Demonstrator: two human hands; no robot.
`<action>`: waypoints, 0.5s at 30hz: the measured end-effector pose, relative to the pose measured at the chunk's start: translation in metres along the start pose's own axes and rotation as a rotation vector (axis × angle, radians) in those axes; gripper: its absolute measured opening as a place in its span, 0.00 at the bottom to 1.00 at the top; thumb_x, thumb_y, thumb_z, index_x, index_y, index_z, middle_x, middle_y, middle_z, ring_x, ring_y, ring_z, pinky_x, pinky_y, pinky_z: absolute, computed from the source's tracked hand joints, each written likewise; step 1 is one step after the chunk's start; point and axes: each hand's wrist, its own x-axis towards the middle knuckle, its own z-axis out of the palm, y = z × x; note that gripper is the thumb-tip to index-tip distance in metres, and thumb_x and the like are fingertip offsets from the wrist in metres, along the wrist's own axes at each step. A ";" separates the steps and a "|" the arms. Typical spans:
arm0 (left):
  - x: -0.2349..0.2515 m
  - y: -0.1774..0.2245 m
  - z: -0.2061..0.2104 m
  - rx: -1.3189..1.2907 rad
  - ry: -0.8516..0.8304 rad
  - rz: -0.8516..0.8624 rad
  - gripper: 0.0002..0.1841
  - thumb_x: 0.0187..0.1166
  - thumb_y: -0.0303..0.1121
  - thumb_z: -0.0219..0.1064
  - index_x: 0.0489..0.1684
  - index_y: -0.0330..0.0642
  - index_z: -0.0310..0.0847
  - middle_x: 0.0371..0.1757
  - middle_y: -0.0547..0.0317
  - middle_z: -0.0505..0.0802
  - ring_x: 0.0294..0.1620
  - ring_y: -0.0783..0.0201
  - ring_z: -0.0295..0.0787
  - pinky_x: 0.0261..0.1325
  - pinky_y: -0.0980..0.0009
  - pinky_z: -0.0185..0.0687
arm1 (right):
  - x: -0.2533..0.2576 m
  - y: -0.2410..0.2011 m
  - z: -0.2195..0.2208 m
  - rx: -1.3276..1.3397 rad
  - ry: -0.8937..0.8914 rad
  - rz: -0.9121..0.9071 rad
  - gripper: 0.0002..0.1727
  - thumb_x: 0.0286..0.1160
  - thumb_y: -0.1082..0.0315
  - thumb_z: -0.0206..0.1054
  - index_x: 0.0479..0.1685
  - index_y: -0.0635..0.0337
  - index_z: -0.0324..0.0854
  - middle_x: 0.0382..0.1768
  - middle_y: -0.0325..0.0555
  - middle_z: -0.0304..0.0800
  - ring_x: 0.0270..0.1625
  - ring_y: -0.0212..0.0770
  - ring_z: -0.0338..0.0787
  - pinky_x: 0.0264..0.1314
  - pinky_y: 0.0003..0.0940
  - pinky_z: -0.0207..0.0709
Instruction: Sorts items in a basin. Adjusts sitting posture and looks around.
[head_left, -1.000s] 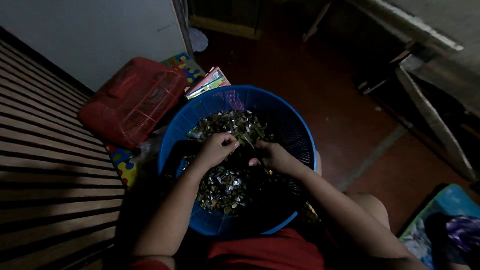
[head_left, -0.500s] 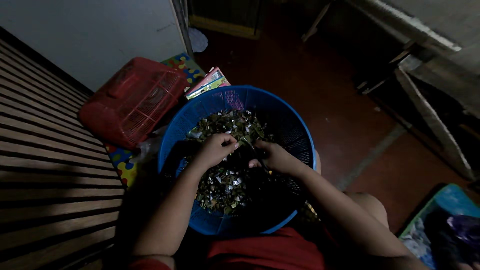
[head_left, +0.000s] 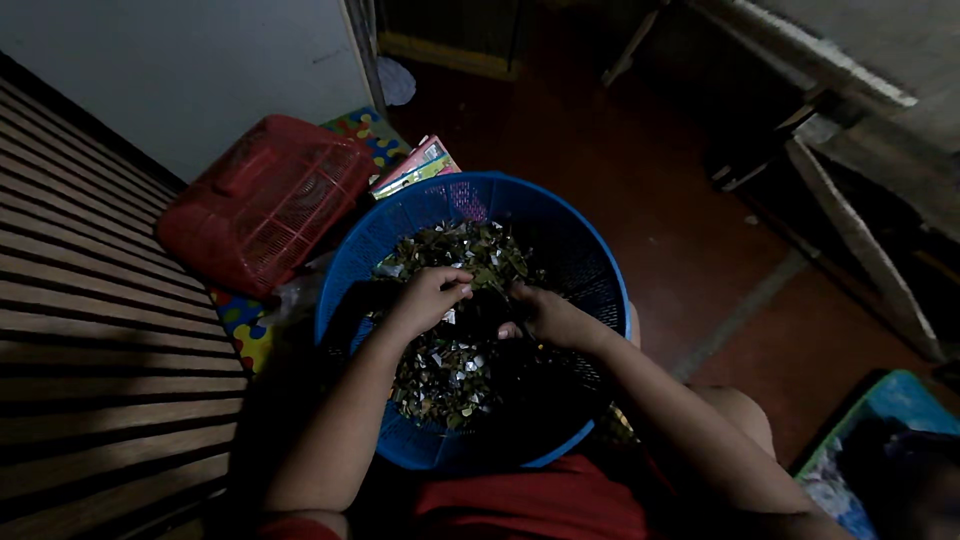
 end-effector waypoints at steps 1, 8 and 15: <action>0.000 0.000 0.001 -0.004 0.003 0.001 0.11 0.87 0.33 0.66 0.58 0.38 0.88 0.48 0.56 0.95 0.47 0.65 0.92 0.57 0.62 0.87 | 0.000 -0.001 0.001 -0.016 -0.008 -0.013 0.39 0.68 0.36 0.73 0.66 0.61 0.79 0.53 0.56 0.87 0.57 0.50 0.87 0.63 0.55 0.80; 0.001 -0.002 0.004 -0.011 -0.026 0.018 0.08 0.83 0.32 0.70 0.48 0.37 0.90 0.41 0.58 0.95 0.42 0.67 0.91 0.53 0.65 0.87 | 0.000 -0.005 0.004 -0.027 0.054 -0.036 0.31 0.72 0.40 0.73 0.54 0.62 0.82 0.38 0.51 0.87 0.43 0.47 0.87 0.51 0.53 0.81; 0.002 0.002 0.002 0.080 0.024 -0.024 0.09 0.85 0.36 0.69 0.49 0.40 0.89 0.40 0.58 0.95 0.43 0.65 0.92 0.56 0.60 0.87 | -0.002 -0.004 0.001 0.013 0.136 -0.020 0.27 0.71 0.44 0.75 0.50 0.62 0.85 0.35 0.49 0.88 0.40 0.44 0.87 0.49 0.51 0.82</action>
